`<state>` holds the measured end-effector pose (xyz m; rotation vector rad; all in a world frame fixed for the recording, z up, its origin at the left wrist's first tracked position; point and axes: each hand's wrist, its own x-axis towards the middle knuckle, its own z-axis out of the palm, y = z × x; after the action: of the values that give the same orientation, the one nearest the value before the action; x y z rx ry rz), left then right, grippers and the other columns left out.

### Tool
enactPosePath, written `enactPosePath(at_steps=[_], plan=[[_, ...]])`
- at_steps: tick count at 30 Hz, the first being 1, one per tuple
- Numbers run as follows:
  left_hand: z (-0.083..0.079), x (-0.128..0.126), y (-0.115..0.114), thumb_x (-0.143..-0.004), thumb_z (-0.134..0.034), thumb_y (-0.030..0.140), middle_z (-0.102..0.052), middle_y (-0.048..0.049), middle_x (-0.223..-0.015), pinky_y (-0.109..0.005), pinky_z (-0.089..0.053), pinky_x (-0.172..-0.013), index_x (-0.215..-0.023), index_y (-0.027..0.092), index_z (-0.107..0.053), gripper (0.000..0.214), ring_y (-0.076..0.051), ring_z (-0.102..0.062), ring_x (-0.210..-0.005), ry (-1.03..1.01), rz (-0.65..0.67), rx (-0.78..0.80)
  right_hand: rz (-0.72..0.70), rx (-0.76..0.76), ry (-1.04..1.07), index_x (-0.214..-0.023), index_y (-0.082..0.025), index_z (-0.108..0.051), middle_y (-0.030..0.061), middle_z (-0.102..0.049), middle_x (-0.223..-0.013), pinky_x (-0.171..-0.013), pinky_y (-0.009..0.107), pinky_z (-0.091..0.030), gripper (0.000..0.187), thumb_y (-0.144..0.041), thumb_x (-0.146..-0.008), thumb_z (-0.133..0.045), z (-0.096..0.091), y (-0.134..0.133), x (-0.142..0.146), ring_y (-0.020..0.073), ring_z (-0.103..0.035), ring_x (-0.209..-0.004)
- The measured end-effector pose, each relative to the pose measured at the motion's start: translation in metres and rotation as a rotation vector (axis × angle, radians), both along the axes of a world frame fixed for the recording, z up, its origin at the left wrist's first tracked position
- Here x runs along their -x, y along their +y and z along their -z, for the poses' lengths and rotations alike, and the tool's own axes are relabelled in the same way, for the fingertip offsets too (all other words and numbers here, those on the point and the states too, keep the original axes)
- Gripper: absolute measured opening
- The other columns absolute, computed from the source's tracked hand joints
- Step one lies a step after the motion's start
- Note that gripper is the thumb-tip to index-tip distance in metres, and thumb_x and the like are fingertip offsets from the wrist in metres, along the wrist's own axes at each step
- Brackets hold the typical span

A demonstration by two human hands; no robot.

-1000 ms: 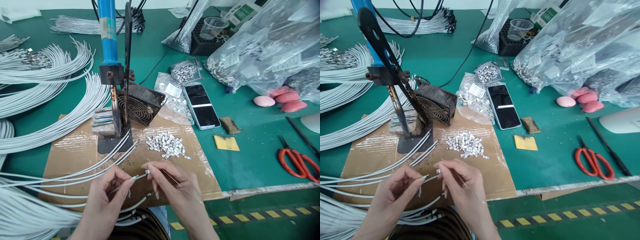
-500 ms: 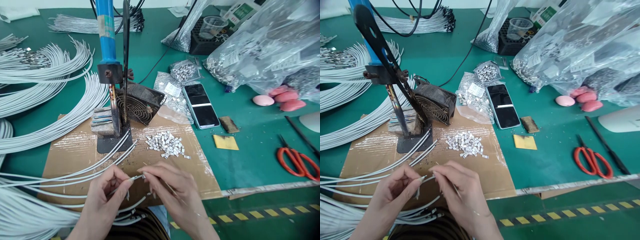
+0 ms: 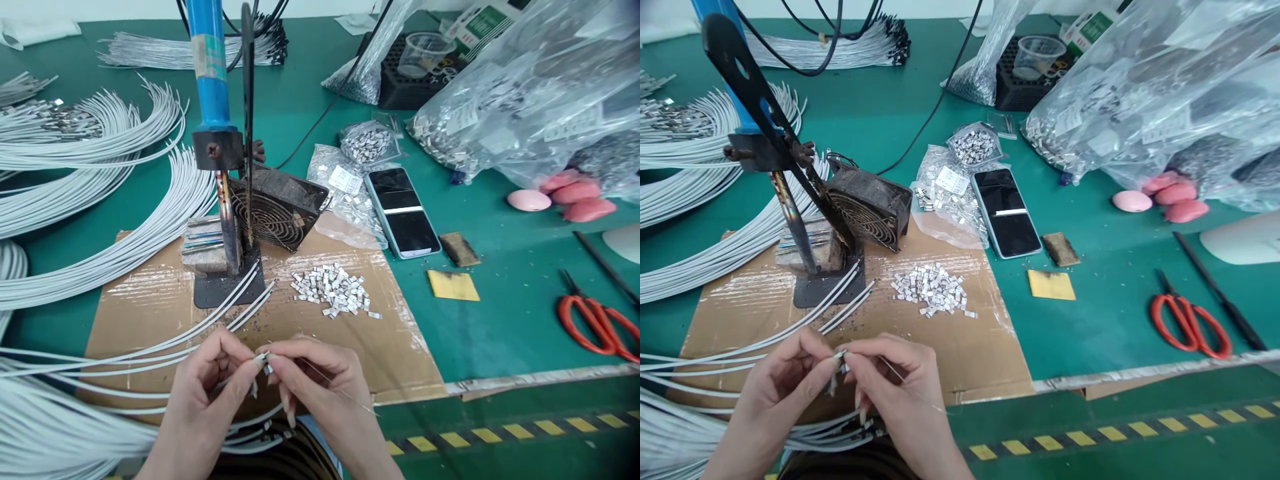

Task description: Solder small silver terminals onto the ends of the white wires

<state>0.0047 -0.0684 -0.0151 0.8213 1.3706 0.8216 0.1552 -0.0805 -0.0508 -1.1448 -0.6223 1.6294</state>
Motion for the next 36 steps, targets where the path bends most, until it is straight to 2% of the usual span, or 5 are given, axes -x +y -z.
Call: enactPosePath(at_steps=[5,16,19,25,36], plan=[[0.003,0.000,-0.002,-0.082,-0.086,0.048,-0.066,0.0034,-0.064,-0.019,-0.045,-0.060,-0.072,0.019,-0.068,0.035,-0.011,-0.057,-0.062,-0.011,-0.005,-0.009,0.041,-0.029,0.027,-0.086,-0.025,-0.090,-0.0007,-0.066,-0.065,-0.040,0.013,-0.048,0.012,-0.037,-0.084,-0.088,0.001,-0.002,0.003,0.0047,-0.055,-0.043],[0.001,0.003,-0.004,-0.083,-0.085,0.041,-0.062,0.0032,-0.064,-0.019,-0.038,-0.057,-0.069,0.020,-0.067,0.031,-0.011,-0.051,-0.061,0.007,0.049,-0.024,-0.020,0.179,0.151,-0.071,-0.019,-0.086,0.0000,-0.072,-0.057,-0.039,0.013,-0.049,0.024,-0.041,-0.072,-0.095,-0.010,-0.003,-0.006,0.0052,-0.059,-0.038],[-0.004,0.007,-0.002,-0.083,-0.083,0.046,-0.060,0.0027,-0.062,-0.019,-0.034,-0.054,-0.068,0.018,-0.066,0.036,-0.011,-0.046,-0.059,-0.035,0.099,0.053,-0.087,0.139,0.084,-0.066,-0.016,-0.084,-0.0002,-0.070,-0.052,-0.040,0.012,-0.049,0.017,-0.026,-0.065,-0.099,-0.012,-0.002,-0.013,0.0069,-0.062,-0.038],[-0.014,0.001,0.004,-0.074,-0.086,0.037,-0.050,0.0065,-0.057,-0.017,-0.031,-0.052,-0.065,0.016,-0.063,0.032,-0.009,-0.040,-0.056,0.091,0.110,0.115,-0.203,0.026,-0.196,-0.072,-0.016,-0.084,-0.0003,-0.068,-0.055,-0.044,0.017,-0.053,0.007,-0.020,-0.077,-0.083,-0.019,0.004,-0.018,0.0104,-0.064,-0.042],[-0.010,-0.012,-0.002,-0.080,-0.082,0.042,-0.054,0.0058,-0.052,-0.018,-0.028,-0.049,-0.065,0.017,-0.065,0.034,-0.007,-0.038,-0.050,0.140,-0.019,-0.002,0.060,0.153,-0.102,-0.068,-0.016,-0.079,-0.0009,-0.068,-0.052,-0.037,0.016,-0.050,0.027,-0.039,-0.073,-0.093,-0.025,-0.002,0.004,0.0076,-0.057,-0.036]])
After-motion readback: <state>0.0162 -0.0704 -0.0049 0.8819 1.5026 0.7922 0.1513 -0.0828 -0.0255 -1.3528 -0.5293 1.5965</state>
